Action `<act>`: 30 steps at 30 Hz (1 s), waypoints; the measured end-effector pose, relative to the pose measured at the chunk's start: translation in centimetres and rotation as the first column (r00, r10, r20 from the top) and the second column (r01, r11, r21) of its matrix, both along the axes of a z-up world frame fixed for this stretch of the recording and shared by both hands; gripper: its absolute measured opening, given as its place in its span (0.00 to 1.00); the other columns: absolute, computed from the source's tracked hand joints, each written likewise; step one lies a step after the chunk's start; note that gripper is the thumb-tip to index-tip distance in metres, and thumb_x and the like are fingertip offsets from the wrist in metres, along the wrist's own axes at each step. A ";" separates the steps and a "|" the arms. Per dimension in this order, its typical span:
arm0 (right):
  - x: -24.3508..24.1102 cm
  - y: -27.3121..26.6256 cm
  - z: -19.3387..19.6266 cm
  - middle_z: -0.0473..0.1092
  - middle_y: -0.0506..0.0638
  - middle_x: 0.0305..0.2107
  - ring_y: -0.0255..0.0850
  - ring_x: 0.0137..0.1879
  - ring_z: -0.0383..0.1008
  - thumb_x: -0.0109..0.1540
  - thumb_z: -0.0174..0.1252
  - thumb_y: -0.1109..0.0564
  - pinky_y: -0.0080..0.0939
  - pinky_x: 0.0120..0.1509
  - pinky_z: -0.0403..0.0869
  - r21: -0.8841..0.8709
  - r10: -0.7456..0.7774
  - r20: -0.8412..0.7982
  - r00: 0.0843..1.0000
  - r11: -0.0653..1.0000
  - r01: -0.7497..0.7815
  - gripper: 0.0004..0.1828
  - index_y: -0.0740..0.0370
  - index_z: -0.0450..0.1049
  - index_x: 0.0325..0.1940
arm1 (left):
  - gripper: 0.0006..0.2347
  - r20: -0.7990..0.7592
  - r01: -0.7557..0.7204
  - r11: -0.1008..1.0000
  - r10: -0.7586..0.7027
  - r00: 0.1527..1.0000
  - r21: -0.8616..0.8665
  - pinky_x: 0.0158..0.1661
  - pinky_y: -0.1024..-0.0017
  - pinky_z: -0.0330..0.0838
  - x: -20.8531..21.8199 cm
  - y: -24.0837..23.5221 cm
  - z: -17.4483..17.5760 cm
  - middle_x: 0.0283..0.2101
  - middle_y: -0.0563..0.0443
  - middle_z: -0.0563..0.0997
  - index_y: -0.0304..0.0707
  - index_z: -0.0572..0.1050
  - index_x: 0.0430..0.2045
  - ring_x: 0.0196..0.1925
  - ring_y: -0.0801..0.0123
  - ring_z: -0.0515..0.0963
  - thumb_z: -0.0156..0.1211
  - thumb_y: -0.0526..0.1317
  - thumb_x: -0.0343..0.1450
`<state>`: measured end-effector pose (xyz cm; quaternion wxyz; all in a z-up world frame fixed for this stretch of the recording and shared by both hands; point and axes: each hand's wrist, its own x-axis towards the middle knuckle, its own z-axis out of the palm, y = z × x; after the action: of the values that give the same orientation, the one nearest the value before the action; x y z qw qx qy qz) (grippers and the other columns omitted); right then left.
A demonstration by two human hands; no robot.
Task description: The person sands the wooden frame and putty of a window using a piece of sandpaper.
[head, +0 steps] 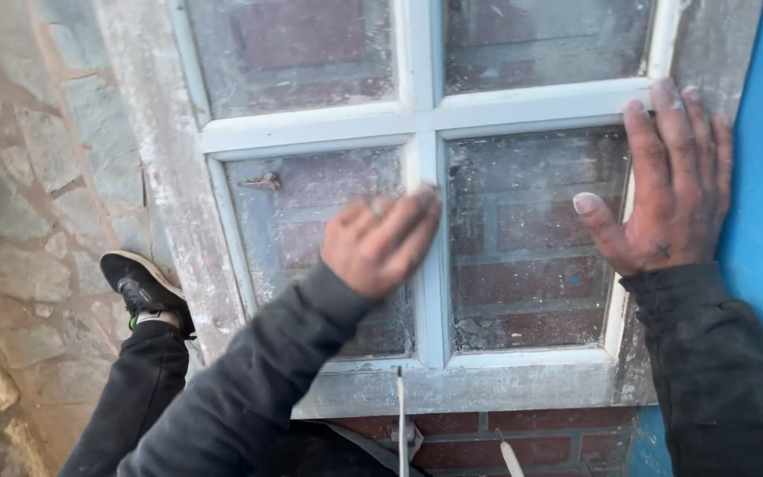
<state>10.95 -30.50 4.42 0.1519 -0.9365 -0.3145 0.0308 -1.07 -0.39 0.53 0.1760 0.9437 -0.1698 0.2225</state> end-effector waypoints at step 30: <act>-0.5 0.5 0.5 0.55 0.67 0.74 0.65 0.80 0.51 0.72 0.36 0.22 0.71 0.82 0.45 0.017 0.040 -0.010 0.999 0.999 -0.040 0.51 0.71 0.64 0.76 | 0.08 -0.045 -0.154 0.988 0.156 0.987 0.032 0.29 0.73 0.71 1.1 -0.6 0.9 0.45 0.52 0.81 0.36 0.80 0.48 0.31 0.75 0.76 0.62 0.33 0.76</act>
<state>10.47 -29.97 4.91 0.1607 -0.9286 -0.3324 0.0359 0.02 -1.01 1.40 0.1488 0.9615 -0.0949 0.2106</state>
